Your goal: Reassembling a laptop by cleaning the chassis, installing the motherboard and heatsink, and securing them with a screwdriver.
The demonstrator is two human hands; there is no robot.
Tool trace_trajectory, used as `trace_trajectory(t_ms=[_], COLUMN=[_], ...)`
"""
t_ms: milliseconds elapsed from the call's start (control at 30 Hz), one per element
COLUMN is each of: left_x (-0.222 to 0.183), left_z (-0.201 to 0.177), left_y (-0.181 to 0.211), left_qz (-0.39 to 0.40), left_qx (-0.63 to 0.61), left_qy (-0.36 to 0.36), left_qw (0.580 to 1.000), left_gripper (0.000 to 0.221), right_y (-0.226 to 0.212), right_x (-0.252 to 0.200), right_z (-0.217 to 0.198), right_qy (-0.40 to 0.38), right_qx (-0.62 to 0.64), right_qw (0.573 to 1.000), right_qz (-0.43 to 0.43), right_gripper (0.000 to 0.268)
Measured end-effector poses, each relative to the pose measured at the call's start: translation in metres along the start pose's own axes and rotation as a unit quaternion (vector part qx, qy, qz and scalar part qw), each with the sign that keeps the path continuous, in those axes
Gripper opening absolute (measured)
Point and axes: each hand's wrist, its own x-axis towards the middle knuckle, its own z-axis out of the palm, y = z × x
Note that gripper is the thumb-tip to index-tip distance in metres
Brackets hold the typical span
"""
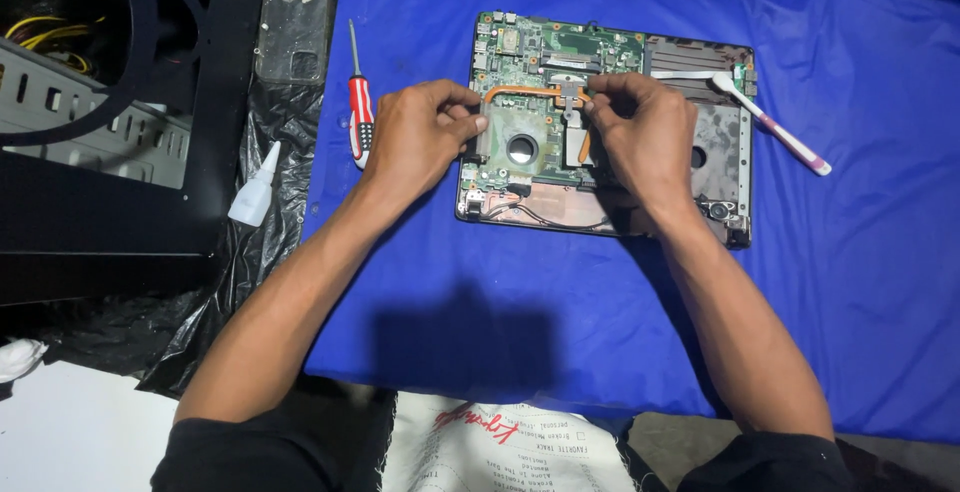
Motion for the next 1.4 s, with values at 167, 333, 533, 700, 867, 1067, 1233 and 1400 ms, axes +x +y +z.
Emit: trace_trajectory(t_ms=[167, 333, 533, 700, 867, 1067, 1233, 1400], left_x=[-0.003, -0.002, -0.002, 0.001, 0.018, 0.045, 0.041, 0.039], left_z=[-0.001, 0.000, 0.001, 0.004, 0.034, 0.063, 0.068, 0.065], left_y=[-0.002, -0.004, -0.003, 0.006, 0.010, -0.007, -0.012, -0.016], left_qz=[-0.007, -0.001, 0.027, 0.075, 0.173, 0.243, 0.258, 0.235], left_qx=[0.003, 0.016, 0.077, 0.155, 0.231, 0.239, 0.219, 0.201], left_qy=[0.001, -0.001, 0.004, -0.003, 0.026, 0.016, 0.069, 0.055], left_qw=[1.000, 1.000, 0.997, 0.985, 0.957, 0.940, 0.939, 0.949], left_gripper=[0.026, 0.026, 0.025, 0.025, 0.034, 0.020, 0.005, 0.013], right_y=[0.001, 0.001, 0.005, 0.002, 0.004, 0.007, -0.033, -0.111], right_x=[0.000, 0.001, 0.002, 0.003, 0.005, 0.008, 0.019, 0.033], right_z=[0.000, 0.000, 0.005, 0.003, 0.003, 0.000, -0.005, 0.055], right_qy=[-0.004, -0.010, -0.005, -0.014, -0.013, -0.013, -0.030, -0.143], right_qx=[-0.009, -0.028, -0.069, -0.079, -0.131, -0.149, -0.199, -0.060], right_qw=[1.000, 0.999, 0.997, 0.996, 0.987, 0.985, 0.961, 0.966], right_qz=[-0.006, -0.015, -0.028, -0.028, -0.091, -0.084, -0.190, -0.209], right_gripper=[0.019, 0.017, 0.018, 0.018, 0.013, 0.014, 0.019, 0.027])
